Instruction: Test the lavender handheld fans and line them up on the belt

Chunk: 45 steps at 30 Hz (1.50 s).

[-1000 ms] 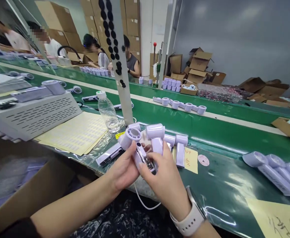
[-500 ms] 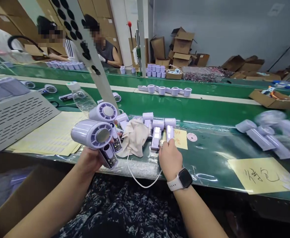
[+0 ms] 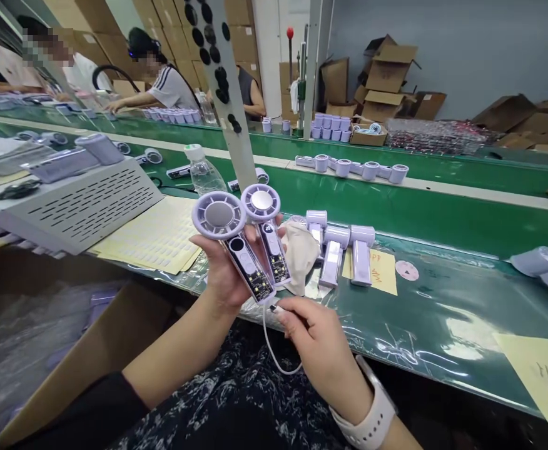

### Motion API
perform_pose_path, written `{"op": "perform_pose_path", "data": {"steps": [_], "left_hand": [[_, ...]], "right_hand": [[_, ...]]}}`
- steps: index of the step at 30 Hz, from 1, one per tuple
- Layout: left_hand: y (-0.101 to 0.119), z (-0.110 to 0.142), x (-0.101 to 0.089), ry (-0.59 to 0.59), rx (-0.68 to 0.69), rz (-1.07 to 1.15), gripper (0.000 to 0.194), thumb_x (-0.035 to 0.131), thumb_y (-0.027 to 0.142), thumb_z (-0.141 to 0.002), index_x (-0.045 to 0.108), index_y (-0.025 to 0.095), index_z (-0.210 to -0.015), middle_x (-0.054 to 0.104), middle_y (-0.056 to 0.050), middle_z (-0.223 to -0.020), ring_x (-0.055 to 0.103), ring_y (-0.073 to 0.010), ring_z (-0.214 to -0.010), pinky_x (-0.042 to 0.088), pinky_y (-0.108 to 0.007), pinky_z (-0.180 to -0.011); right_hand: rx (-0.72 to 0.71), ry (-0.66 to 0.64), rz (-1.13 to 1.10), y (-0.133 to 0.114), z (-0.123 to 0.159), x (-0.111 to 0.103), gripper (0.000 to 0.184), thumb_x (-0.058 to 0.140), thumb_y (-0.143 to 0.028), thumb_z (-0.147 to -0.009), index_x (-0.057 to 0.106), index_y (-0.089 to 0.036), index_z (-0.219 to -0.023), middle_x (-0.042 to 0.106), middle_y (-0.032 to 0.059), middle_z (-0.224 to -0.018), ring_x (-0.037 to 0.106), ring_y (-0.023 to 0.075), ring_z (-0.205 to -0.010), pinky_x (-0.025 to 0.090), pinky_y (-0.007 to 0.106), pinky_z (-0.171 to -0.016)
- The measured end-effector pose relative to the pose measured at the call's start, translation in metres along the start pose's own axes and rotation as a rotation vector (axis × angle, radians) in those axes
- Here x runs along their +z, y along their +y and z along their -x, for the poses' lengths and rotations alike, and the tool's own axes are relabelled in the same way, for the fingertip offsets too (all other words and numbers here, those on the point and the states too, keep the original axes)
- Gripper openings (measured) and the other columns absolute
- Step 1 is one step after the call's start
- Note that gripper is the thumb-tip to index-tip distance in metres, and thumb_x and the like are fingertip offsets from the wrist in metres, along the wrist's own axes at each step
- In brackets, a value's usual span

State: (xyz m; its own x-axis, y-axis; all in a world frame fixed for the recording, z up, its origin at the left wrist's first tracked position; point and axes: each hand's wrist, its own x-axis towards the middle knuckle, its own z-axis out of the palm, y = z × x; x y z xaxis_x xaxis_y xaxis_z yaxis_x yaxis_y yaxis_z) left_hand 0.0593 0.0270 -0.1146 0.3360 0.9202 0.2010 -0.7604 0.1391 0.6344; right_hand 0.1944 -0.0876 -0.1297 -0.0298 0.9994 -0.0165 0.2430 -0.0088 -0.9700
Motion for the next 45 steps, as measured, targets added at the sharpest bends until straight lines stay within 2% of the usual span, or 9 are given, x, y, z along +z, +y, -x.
{"op": "perform_pose_path", "data": {"steps": [7,11,15,19,23,28,36,42,45], "left_hand": [[-0.002,0.004,0.003,-0.021,0.004,0.073,0.069,0.07,0.087,-0.062,0.064,0.018,-0.069,0.074,-0.009,-0.111,0.067,-0.0344,-0.121,0.056,-0.048,-0.103],[-0.009,0.006,0.001,0.045,0.078,0.031,0.07,0.07,0.087,-0.059,0.065,0.018,-0.069,0.075,-0.009,-0.104,0.064,-0.0344,-0.126,0.05,-0.048,-0.11],[-0.008,0.007,0.002,0.072,0.04,0.065,0.069,0.07,0.088,-0.06,0.062,0.02,-0.068,0.074,-0.008,-0.108,0.067,-0.0331,-0.117,0.057,-0.047,-0.098],[0.001,0.008,0.005,0.125,-0.083,0.127,0.073,0.058,0.093,-0.067,0.055,0.02,-0.07,0.073,-0.009,-0.109,0.069,-0.0336,-0.112,0.061,-0.047,-0.084],[0.005,0.01,0.008,0.087,-0.033,0.079,0.072,0.058,0.092,-0.069,0.052,0.02,-0.067,0.072,-0.008,-0.111,0.068,-0.0327,-0.112,0.062,-0.044,-0.081],[-0.003,0.015,0.007,-0.069,0.089,0.031,0.069,0.063,0.09,-0.066,0.062,0.02,-0.067,0.07,-0.006,-0.118,0.068,-0.0247,-0.099,0.06,-0.036,-0.079],[-0.017,0.022,0.006,-0.116,0.17,-0.004,0.068,0.065,0.088,-0.066,0.069,0.02,-0.071,0.073,-0.007,-0.108,0.069,-0.0251,-0.09,0.058,-0.036,-0.076],[-0.012,0.015,0.001,-0.08,0.057,-0.027,0.072,0.061,0.092,-0.065,0.068,0.021,-0.077,0.073,-0.008,-0.11,0.072,-0.0282,-0.094,0.06,-0.04,-0.078],[-0.003,0.011,-0.002,0.057,0.103,-0.107,0.065,0.061,0.086,-0.073,0.07,0.024,-0.09,0.074,-0.007,-0.104,0.069,-0.0333,-0.112,0.059,-0.047,-0.092]], "right_hand": [[-0.019,-0.008,-0.337,0.006,-0.005,0.035,0.042,0.052,-0.058,-0.101,0.057,-0.02,-0.082,0.046,-0.0081,-0.051,0.047,0.0096,-0.04,0.035,0.021,-0.043],[0.035,0.071,-0.342,0.01,-0.003,0.043,0.046,0.044,-0.062,-0.103,0.052,-0.022,-0.083,0.037,-0.0114,-0.048,0.039,0.0087,-0.033,0.027,0.021,-0.036],[-0.141,-0.029,-0.133,0.003,-0.003,0.029,0.033,0.044,-0.044,-0.108,0.058,-0.022,-0.088,0.06,-0.0002,-0.073,0.062,0.0151,-0.067,0.049,0.026,-0.064],[-0.392,0.026,0.028,-0.003,-0.001,0.017,0.029,0.045,-0.034,-0.107,0.059,-0.022,-0.085,0.065,0.0071,-0.107,0.063,0.0208,-0.102,0.049,0.031,-0.088],[-0.241,0.156,0.001,-0.001,-0.002,0.021,0.032,0.048,-0.038,-0.107,0.061,-0.022,-0.083,0.065,0.003,-0.083,0.063,0.0168,-0.077,0.049,0.026,-0.07],[-0.061,0.171,-0.283,0.001,-0.002,0.031,0.046,0.051,-0.053,-0.104,0.05,-0.023,-0.07,0.048,-0.0063,-0.047,0.048,0.011,-0.042,0.039,0.023,-0.046],[0.0,0.236,-0.382,0.011,0.003,0.039,0.049,0.052,-0.06,-0.102,0.052,-0.022,-0.071,0.043,-0.0078,-0.044,0.042,0.0089,-0.036,0.033,0.02,-0.04],[-0.147,0.179,-0.113,0.011,0.003,0.018,0.039,0.046,-0.048,-0.106,0.059,-0.022,-0.08,0.063,0.002,-0.073,0.06,0.0172,-0.068,0.049,0.029,-0.064],[-0.252,0.321,0.112,0.008,-0.005,-0.011,0.04,0.044,-0.047,-0.105,0.058,-0.023,-0.076,0.069,0.0103,-0.102,0.065,0.0266,-0.098,0.053,0.043,-0.088]]}}
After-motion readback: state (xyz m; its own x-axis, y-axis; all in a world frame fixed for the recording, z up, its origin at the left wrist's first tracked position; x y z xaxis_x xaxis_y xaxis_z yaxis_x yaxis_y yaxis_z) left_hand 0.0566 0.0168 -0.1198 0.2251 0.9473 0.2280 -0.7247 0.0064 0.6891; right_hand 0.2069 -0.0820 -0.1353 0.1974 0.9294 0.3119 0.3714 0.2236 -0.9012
